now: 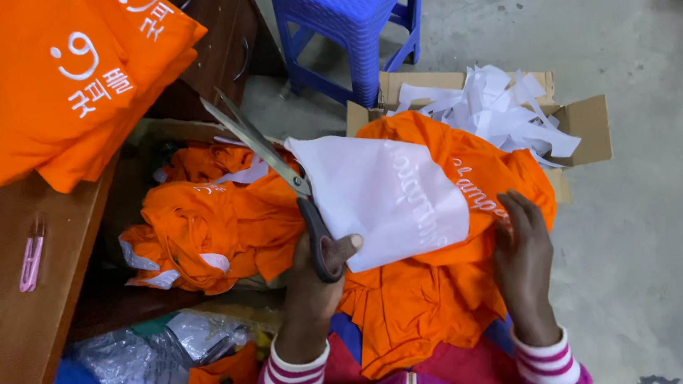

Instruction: The person uses a pair of scissors to cut white paper strips into smaller pieces. The person holds the paper with one hand and cuts with the other, repeatedly trimming the strips over a pile of orange t-shirts.

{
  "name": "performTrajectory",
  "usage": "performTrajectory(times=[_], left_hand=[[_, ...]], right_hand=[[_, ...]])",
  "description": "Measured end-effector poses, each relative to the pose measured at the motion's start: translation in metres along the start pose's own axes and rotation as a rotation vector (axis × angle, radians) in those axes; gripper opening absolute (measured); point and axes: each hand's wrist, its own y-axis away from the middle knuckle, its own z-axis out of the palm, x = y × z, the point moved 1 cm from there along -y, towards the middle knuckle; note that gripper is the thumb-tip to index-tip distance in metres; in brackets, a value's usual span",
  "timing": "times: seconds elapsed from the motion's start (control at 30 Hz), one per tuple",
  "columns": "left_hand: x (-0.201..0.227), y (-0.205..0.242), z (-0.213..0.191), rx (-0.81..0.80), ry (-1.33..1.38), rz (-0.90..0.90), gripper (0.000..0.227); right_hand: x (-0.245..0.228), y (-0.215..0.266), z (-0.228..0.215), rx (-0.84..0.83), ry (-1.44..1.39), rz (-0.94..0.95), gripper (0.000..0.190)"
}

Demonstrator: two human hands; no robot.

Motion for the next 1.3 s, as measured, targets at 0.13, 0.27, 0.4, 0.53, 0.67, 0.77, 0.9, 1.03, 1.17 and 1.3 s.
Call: performTrajectory(times=[0.13,0.27,0.4,0.53,0.67,0.77,0.9,1.03,1.17,1.3], left_hand=[[0.025,0.023,0.027,0.008,0.035,0.025,0.045],[0.009,0.028,0.023,-0.191,0.024,0.089,0.056],[0.0,0.019,0.013,-0.37,-0.058,0.19,0.057],[-0.076,-0.041,-0.059,-0.419,-0.35,0.495,0.058],[-0.153,-0.082,-0.111,-0.412,-1.047,1.35,0.071],[-0.05,-0.026,-0.024,-0.551,-0.379,0.363,0.054],[-0.024,0.008,0.01,-0.572,-0.339,0.303,0.038],[-0.038,0.04,0.03,-0.48,0.19,-0.23,0.04],[-0.105,0.006,-0.011,-0.46,0.184,-0.184,0.058],[-0.099,-0.018,-0.028,-0.178,0.222,-0.242,0.014]], right_hand=[[-0.062,0.03,-0.02,0.209,-0.405,-0.088,0.025],[-0.085,0.013,-0.01,-0.226,-0.698,0.094,0.06],[-0.019,0.008,0.049,-0.344,-0.752,0.157,0.07],[-0.026,0.001,0.039,-0.324,-1.182,0.234,0.026],[-0.046,0.007,0.012,-0.089,-1.426,0.391,0.019],[-0.078,-0.002,-0.016,0.0,-1.271,0.264,0.029],[-0.044,-0.007,0.0,0.008,-1.027,0.223,0.028],[-0.061,-0.01,0.006,-0.109,-0.752,0.281,0.027],[-0.042,0.0,0.024,-0.354,-0.29,0.34,0.021],[-0.032,0.044,0.013,-0.194,-0.208,0.298,0.025]])
